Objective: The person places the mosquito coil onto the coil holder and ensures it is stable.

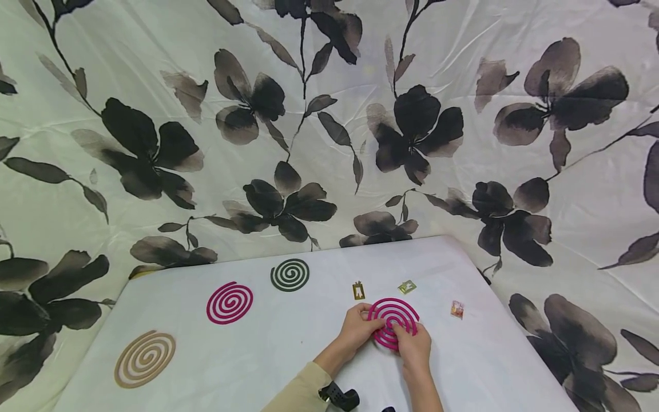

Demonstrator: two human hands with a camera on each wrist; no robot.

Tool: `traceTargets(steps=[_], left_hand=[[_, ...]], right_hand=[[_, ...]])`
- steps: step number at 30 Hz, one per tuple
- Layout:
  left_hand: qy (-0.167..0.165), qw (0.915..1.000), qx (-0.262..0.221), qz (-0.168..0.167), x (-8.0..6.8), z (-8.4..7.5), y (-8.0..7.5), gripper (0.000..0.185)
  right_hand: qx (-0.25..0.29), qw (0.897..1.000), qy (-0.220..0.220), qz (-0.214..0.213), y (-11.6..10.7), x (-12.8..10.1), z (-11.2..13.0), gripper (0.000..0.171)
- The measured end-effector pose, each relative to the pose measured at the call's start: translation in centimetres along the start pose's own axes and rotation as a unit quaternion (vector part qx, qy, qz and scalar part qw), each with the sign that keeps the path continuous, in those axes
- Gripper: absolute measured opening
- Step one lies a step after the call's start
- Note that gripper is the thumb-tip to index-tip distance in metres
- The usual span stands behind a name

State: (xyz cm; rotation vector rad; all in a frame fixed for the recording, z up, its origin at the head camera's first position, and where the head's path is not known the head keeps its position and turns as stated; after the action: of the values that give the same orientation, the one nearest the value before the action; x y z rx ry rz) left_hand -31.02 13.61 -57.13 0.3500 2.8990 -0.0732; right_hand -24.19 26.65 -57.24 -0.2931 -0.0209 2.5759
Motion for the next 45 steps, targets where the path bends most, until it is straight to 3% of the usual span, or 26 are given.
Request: traceTargets(steps=[9, 29, 36, 45], left_hand=[[-0.017, 0.9997, -0.016, -0.005, 0.0, 0.4, 0.3, 0.035], [-0.025, 0.9989, 0.015, -0.037, 0.0, 0.4, 0.4, 0.032], [-0.025, 0.9986, 0.021, -0.041, -0.4, 0.4, 0.2, 0.031], [-0.028, 0.9987, 0.019, -0.039, 0.1, 0.4, 0.4, 0.032]], right_hand=[[-0.001, 1.000, 0.010, 0.007, 0.1, 0.1, -0.3, 0.047], [-0.007, 1.000, -0.005, 0.010, 0.0, -0.1, -0.2, 0.049], [0.026, 0.999, 0.015, 0.019, 0.2, -0.4, -0.9, 0.055], [0.070, 0.997, 0.023, 0.003, 0.4, -0.2, -0.5, 0.042]])
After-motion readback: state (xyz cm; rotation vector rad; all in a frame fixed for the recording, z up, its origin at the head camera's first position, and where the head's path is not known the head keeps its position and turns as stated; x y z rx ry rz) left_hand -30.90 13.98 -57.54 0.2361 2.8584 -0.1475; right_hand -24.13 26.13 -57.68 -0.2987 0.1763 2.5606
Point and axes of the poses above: each hand's wrist, its own x-axis towards the middle knuckle, its own y-axis out of the palm, z = x × y, the point moved 7 cm from there along x, towards the middle knuckle, and after that the axes turned 6 degrees about -y, right-handed, at the moved point
